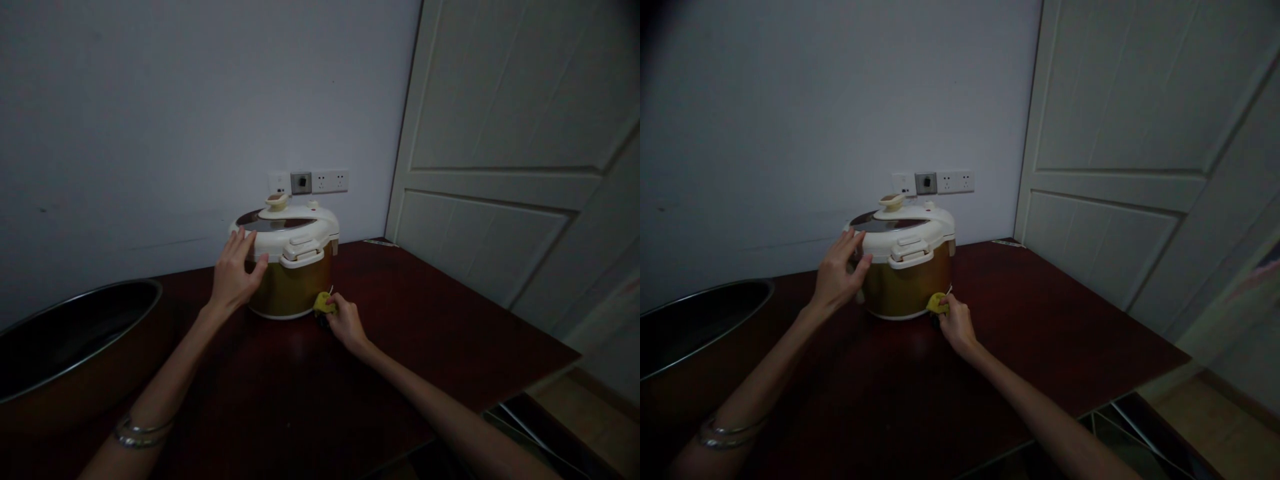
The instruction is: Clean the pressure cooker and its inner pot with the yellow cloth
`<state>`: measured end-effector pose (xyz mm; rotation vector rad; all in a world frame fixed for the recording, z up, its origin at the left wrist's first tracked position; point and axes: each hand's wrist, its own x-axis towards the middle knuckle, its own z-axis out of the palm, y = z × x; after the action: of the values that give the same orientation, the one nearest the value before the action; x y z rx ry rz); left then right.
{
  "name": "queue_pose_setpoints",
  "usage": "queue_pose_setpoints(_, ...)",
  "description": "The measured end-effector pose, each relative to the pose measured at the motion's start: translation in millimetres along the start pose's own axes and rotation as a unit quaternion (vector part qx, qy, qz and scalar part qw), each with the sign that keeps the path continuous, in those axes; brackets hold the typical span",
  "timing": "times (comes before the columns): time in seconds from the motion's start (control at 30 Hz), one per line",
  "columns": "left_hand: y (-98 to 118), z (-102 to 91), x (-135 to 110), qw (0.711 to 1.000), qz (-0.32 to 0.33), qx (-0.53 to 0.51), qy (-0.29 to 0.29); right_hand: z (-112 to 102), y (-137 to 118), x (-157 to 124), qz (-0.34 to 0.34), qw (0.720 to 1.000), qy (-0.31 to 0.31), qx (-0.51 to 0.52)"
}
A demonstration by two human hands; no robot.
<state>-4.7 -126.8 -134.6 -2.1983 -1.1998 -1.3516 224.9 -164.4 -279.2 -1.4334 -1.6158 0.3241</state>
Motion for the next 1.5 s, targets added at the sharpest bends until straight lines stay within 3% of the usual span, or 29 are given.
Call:
queue_pose_setpoints(0.07, -2.9, -4.9, 1.6, 1.000, 0.004, -0.002, -0.011, -0.2, -9.4, -12.6, -0.048, 0.998, -0.039, 0.009)
queue_pose_setpoints(0.13, -6.6, -10.8, 4.1, 0.999, 0.010, -0.007, -0.031, 4.4, -25.1, -24.4, -0.179, 0.980, -0.083, -0.028)
queue_pose_setpoints(0.17, -8.5, -13.5, 5.4, 0.999, 0.013, -0.009, -0.040, 9.5, -35.1, -28.0, -0.266, 0.957, -0.097, -0.067)
queue_pose_setpoints(0.27, -14.4, -18.1, 8.2, 0.998, 0.023, -0.016, -0.050, 38.1, -70.2, -24.5, -0.482, 0.849, -0.094, -0.196)
queue_pose_setpoints(0.37, -18.1, -18.4, 8.5, 0.998, 0.033, -0.013, -0.052, 82.4, -102.5, -5.7, -0.569, 0.773, -0.108, -0.260)
queue_pose_setpoints(0.43, -18.3, -18.0, 7.5, 0.997, 0.041, -0.009, -0.058, 111.1, -116.6, 7.3, -0.560, 0.759, -0.140, -0.301)
queue_pose_setpoints(0.53, -15.3, -18.3, 5.4, 0.997, 0.043, -0.001, -0.062, 137.5, -123.7, 20.6, -0.521, 0.766, -0.171, -0.335)
queue_pose_setpoints(0.63, -12.1, -19.1, 4.6, 0.997, 0.042, 0.011, -0.067, 139.3, -116.5, 26.1, -0.529, 0.761, -0.180, -0.329)
queue_pose_setpoints(0.87, -12.0, -20.5, 6.4, 0.996, 0.040, 0.020, -0.074, 98.5, -85.1, 15.9, -0.572, 0.728, -0.195, -0.323)
queue_pose_setpoints(1.0, -11.9, -20.5, 6.2, 0.996, 0.036, 0.012, -0.075, 70.2, -69.2, 8.6, -0.575, 0.728, -0.200, -0.315)
queue_pose_setpoints(1.33, -11.6, -18.8, 6.3, 0.997, 0.026, -0.009, -0.072, 7.0, -16.8, 9.4, -0.472, 0.777, -0.233, -0.346)
queue_pose_setpoints(1.43, -11.6, -18.4, 6.3, 0.997, 0.027, -0.010, -0.068, -9.1, -10.1, 10.6, -0.402, 0.823, -0.250, -0.315)
queue_pose_setpoints(1.5, -11.7, -18.2, 6.4, 0.997, 0.030, -0.011, -0.068, -21.5, -7.5, 12.9, -0.347, 0.876, -0.244, -0.230)
